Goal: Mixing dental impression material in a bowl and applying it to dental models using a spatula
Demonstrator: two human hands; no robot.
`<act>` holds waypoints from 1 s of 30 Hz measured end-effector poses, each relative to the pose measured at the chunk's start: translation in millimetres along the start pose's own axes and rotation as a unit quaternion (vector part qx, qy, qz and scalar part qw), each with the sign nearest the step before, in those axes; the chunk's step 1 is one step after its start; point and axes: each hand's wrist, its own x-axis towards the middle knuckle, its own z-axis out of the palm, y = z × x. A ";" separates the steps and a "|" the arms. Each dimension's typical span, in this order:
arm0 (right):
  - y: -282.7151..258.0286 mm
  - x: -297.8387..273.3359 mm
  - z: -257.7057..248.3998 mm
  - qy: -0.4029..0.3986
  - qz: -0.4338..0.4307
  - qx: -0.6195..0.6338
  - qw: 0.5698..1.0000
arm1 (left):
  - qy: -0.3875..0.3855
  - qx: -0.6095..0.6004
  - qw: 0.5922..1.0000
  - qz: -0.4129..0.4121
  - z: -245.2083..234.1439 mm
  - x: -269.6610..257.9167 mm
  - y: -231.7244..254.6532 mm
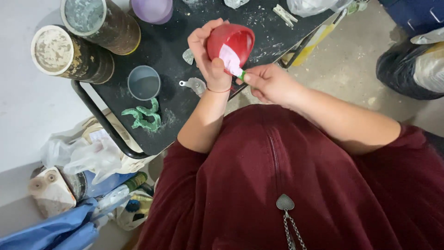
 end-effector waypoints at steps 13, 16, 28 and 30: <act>28.7 13.3 -33.5 0.132 -0.317 -0.748 0.568 | 0.171 -0.066 0.966 -0.183 2.5 -2.8 -3.5; 10.5 4.2 -9.8 0.080 -0.304 -0.566 0.762 | 0.169 0.077 0.971 -0.151 0.1 -11.0 -6.3; -2.2 10.1 -62.4 0.109 -0.337 -0.771 0.529 | 0.021 0.056 0.984 -0.170 8.1 4.6 28.9; -17.3 0.5 -45.7 0.037 -0.324 -0.627 0.708 | -0.014 0.117 0.984 -0.135 -0.1 -0.5 21.9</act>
